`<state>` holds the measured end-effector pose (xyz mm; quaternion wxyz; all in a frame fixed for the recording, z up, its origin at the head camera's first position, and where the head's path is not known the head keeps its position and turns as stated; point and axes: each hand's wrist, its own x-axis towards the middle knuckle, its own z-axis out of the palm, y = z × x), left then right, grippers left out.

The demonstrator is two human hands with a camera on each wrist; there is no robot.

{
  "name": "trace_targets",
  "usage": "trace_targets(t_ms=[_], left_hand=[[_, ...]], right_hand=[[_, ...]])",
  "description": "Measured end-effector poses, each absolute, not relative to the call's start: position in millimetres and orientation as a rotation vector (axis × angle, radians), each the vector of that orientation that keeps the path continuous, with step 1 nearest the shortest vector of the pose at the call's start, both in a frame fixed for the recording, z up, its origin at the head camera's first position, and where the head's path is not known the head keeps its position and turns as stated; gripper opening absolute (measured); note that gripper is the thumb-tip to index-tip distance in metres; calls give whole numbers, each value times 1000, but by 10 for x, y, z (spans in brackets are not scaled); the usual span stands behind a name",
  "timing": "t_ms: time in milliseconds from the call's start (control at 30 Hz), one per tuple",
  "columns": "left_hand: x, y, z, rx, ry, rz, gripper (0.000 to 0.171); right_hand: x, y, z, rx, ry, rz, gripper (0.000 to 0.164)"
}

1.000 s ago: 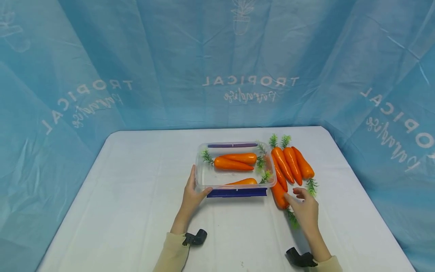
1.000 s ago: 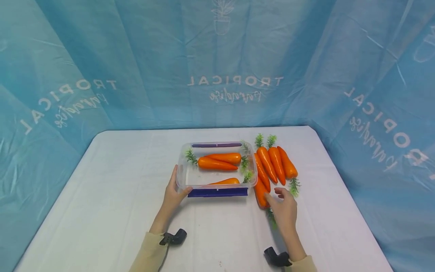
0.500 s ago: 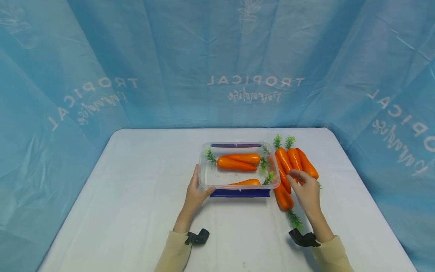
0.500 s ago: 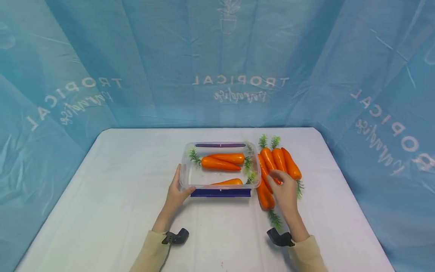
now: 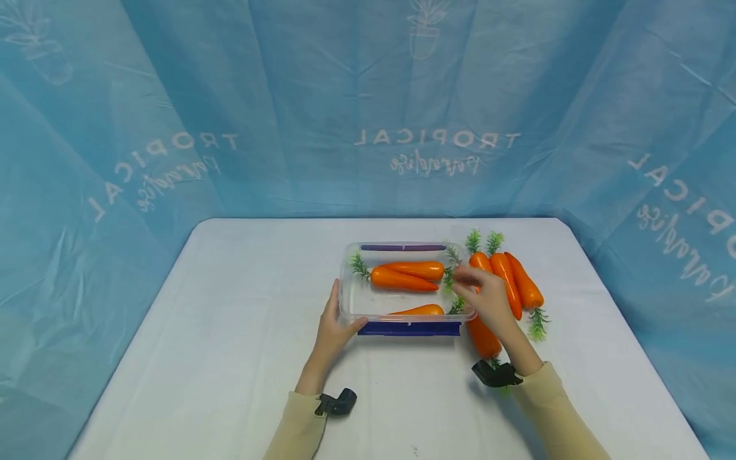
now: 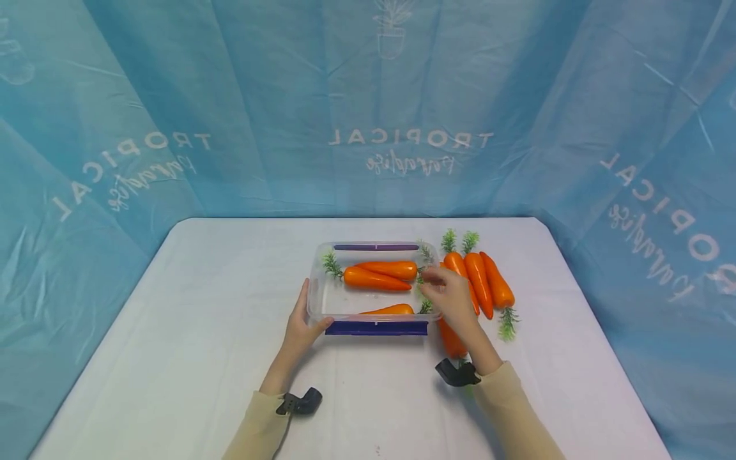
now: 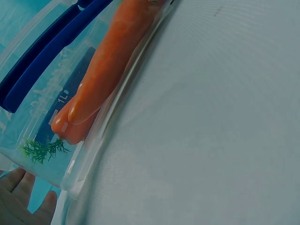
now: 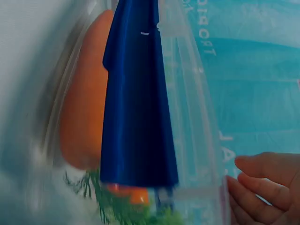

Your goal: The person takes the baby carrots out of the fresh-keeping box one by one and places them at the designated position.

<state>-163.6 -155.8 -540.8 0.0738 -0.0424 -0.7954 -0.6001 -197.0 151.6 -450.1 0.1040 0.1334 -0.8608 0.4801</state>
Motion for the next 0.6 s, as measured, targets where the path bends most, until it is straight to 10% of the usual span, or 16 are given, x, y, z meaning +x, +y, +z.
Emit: trace_targets(t_ms=[600], left_hand=[[-1472,-1525,-4967,-133,-2446,-1811,99]], right_hand=[[-2229,1229,-4635,870,-2817,1374,41]])
